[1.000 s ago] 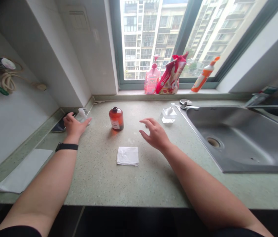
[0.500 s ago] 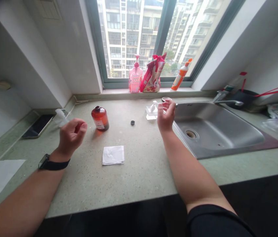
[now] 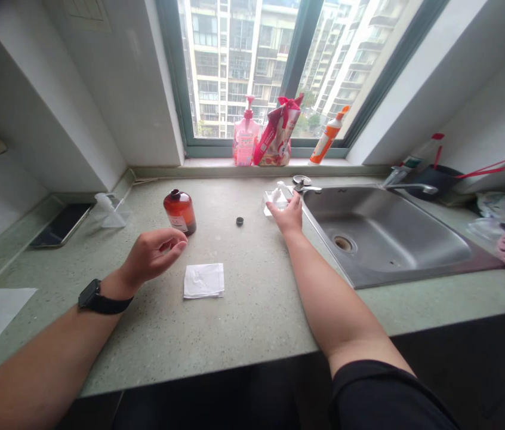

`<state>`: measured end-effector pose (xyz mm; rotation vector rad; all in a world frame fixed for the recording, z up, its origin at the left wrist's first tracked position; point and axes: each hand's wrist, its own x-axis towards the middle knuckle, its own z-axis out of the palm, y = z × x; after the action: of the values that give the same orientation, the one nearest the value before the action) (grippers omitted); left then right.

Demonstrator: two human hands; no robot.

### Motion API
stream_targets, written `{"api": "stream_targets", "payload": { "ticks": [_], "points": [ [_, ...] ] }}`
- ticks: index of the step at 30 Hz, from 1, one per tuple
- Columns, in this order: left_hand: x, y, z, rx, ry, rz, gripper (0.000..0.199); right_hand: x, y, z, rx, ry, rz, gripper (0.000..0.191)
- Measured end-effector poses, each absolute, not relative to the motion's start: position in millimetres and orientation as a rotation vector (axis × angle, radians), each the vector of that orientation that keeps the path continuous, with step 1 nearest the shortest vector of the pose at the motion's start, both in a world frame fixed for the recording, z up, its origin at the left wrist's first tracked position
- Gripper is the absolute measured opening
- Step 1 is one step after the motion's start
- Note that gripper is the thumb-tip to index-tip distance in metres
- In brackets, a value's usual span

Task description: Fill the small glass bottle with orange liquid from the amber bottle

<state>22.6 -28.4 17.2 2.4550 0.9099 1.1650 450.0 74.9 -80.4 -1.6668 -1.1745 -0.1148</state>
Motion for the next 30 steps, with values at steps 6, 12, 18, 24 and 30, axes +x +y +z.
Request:
{"api": "stream_targets", "payload": {
  "ticks": [6,12,18,24,30],
  "points": [
    [26.0,-28.1,14.8,2.462,0.912,1.166,0.022,435.8,71.2,-68.7,-1.705,-1.192,-0.098,0.097],
    [26.1,-28.6,15.4,2.479,0.912,1.148,0.020,429.3,57.8,-48.3,-1.608,-1.107,-0.004,0.083],
    [24.9,-26.4,10.8,2.548,0.810,1.215,0.016,392.6,29.0,-23.9,-1.311,-1.274,0.146,0.076],
    [29.6,-27.5,4.1,2.341,0.743,1.346,0.055,328.3,-15.3,-8.4,-1.002,-1.576,0.410,0.074],
    [37.2,-37.4,3.1,2.214,0.667,1.232,0.086,290.4,-49.7,-5.2,-0.904,-1.773,0.579,0.080]
  ]
}}
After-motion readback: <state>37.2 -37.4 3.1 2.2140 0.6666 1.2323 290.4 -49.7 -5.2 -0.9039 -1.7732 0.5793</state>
